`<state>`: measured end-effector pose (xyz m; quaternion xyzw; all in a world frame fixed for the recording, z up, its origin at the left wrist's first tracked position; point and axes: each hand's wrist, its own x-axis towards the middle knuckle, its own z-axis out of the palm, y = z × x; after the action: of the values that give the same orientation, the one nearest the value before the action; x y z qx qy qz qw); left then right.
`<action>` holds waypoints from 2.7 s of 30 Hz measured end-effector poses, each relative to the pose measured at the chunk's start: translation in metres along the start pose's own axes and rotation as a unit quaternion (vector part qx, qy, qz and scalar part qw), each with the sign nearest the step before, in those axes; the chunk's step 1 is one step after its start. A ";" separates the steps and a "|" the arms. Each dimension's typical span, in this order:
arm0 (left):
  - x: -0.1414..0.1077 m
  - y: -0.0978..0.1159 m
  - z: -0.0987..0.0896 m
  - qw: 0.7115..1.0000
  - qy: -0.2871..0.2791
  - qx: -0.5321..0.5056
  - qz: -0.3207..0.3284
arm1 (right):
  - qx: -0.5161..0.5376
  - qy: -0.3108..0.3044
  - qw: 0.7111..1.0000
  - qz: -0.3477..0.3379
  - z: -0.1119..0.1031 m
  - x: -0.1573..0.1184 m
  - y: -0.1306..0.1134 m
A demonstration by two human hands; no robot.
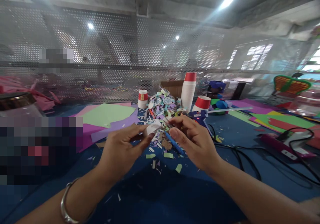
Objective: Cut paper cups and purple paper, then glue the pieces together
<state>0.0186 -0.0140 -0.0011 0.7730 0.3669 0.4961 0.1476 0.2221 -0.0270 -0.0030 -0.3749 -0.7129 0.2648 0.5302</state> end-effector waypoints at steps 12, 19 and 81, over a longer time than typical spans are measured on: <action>-0.001 -0.001 0.006 0.991 0.095 0.047 0.087 | 0.036 -0.087 0.993 0.069 0.007 -0.001 -0.003; -0.002 0.002 0.006 0.979 0.101 0.094 0.148 | 0.025 -0.109 0.991 0.070 0.009 0.000 -0.002; 0.005 0.003 -0.003 0.926 0.063 0.275 0.250 | 0.141 -0.107 0.971 0.163 0.008 0.004 -0.001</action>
<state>0.0186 -0.0124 0.0055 0.8172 0.2925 0.4436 -0.2233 0.2133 -0.0242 -0.0021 -0.3769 -0.6504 0.4841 0.4478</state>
